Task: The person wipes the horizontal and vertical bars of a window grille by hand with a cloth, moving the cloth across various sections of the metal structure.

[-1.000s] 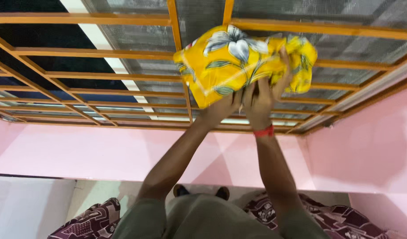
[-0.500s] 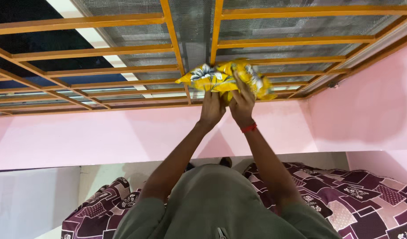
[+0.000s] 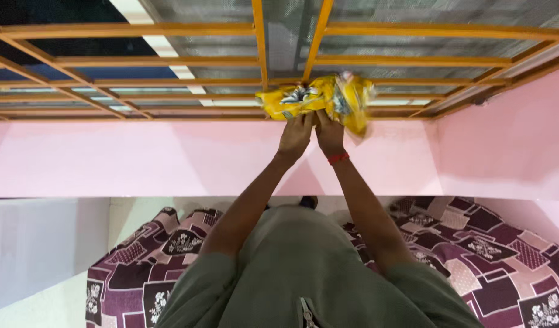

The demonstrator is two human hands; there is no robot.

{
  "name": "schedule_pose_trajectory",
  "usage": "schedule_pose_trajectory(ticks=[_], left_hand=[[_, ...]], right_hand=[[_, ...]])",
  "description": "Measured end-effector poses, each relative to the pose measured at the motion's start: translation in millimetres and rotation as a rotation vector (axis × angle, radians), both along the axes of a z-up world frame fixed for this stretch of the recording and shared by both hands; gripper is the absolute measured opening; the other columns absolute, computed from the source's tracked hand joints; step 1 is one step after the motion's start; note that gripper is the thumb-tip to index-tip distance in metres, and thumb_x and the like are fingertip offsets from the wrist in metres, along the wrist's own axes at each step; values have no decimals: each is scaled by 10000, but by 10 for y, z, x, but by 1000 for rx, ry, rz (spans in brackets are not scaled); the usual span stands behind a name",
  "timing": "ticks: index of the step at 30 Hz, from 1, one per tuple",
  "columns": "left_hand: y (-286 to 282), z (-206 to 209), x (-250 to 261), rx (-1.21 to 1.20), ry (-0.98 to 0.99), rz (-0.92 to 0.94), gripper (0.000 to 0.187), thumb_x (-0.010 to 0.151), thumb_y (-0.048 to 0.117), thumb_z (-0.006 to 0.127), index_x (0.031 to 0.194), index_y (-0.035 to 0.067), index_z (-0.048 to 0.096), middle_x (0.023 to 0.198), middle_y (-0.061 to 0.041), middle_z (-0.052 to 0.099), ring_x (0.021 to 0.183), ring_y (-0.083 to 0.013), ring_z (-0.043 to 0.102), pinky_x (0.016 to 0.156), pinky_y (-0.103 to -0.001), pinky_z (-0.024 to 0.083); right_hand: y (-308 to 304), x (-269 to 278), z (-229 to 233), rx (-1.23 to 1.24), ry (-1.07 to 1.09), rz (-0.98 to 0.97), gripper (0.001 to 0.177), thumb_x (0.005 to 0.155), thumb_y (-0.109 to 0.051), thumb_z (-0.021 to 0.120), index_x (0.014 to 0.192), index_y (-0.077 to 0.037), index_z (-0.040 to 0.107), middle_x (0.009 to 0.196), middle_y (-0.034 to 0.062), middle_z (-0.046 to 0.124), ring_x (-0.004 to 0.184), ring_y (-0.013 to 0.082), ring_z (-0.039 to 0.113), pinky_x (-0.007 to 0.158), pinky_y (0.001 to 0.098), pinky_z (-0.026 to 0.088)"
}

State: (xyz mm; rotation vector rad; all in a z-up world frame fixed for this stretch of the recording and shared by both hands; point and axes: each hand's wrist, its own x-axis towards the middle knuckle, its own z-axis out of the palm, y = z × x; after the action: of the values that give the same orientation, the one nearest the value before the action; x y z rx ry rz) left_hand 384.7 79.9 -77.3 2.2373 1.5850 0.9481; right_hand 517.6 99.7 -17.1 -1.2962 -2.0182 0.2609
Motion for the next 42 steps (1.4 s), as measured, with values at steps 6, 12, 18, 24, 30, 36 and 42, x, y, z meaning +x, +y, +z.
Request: schedule_pose_trajectory(ticks=[6, 12, 18, 24, 30, 36, 42], left_hand=[[-315, 148, -37, -177, -91, 41, 761, 736, -94, 590, 1475, -34, 418, 1354, -386, 504, 1139, -523, 550, 969, -549, 494], [353, 967, -124, 33, -162, 73, 623, 772, 23, 688, 1375, -19, 535, 1293, -286, 562, 1182, -488, 550, 982, -605, 455], [351, 294, -228, -268, 84, 41, 311, 1037, 139, 609, 1335, 52, 594, 1276, -212, 631, 1214, -401, 601, 1053, -540, 488], [-1000, 75, -333, -627, -155, 87, 224, 1088, 155, 573, 1289, 62, 602, 1174, -200, 673, 1129, -385, 645, 1008, -479, 530], [-1501, 5, -781, -295, -666, 16, 254, 942, 76, 691, 1176, -11, 641, 1068, -174, 737, 1003, -293, 722, 874, -382, 564], [-1061, 328, -1103, -521, -663, 274, 469, 953, 254, 753, 1229, -63, 542, 1010, -142, 756, 853, -206, 734, 756, -325, 583], [-809, 507, -1226, -683, -594, 78, 563, 977, 331, 618, 1441, 15, 569, 1306, -188, 724, 1018, -240, 743, 905, -316, 585]], right_hand=[[-233, 79, 228, 312, 111, 51, 369, 910, 57, 638, 1278, 32, 655, 1393, 256, 632, 1345, 474, 540, 1169, 546, 384], [287, -232, 1003, 407, 107, -46, 341, 1003, 19, 647, 1343, 44, 644, 1549, 245, 446, 1436, 496, 424, 1224, 529, 375], [32, -402, 239, 176, 229, -99, 350, 930, 34, 652, 1279, 10, 662, 1341, 212, 635, 1217, 412, 628, 970, 424, 558], [-924, 114, -508, -143, 348, -59, 276, 921, 103, 568, 1132, -21, 695, 1071, 147, 731, 937, 270, 714, 825, 335, 563], [-1435, 314, -155, -656, 396, -140, 330, 859, 63, 606, 1177, 17, 681, 1161, 121, 749, 781, 100, 633, 684, 251, 523], [-1179, 158, 522, -833, 475, 489, 454, 880, 47, 731, 1315, 24, 603, 1228, 88, 643, 1118, 128, 583, 952, 251, 490], [-1143, -1, 437, -990, 964, 107, 427, 1009, 10, 695, 1400, -43, 533, 1182, 115, 635, 990, 133, 616, 827, 263, 546]])
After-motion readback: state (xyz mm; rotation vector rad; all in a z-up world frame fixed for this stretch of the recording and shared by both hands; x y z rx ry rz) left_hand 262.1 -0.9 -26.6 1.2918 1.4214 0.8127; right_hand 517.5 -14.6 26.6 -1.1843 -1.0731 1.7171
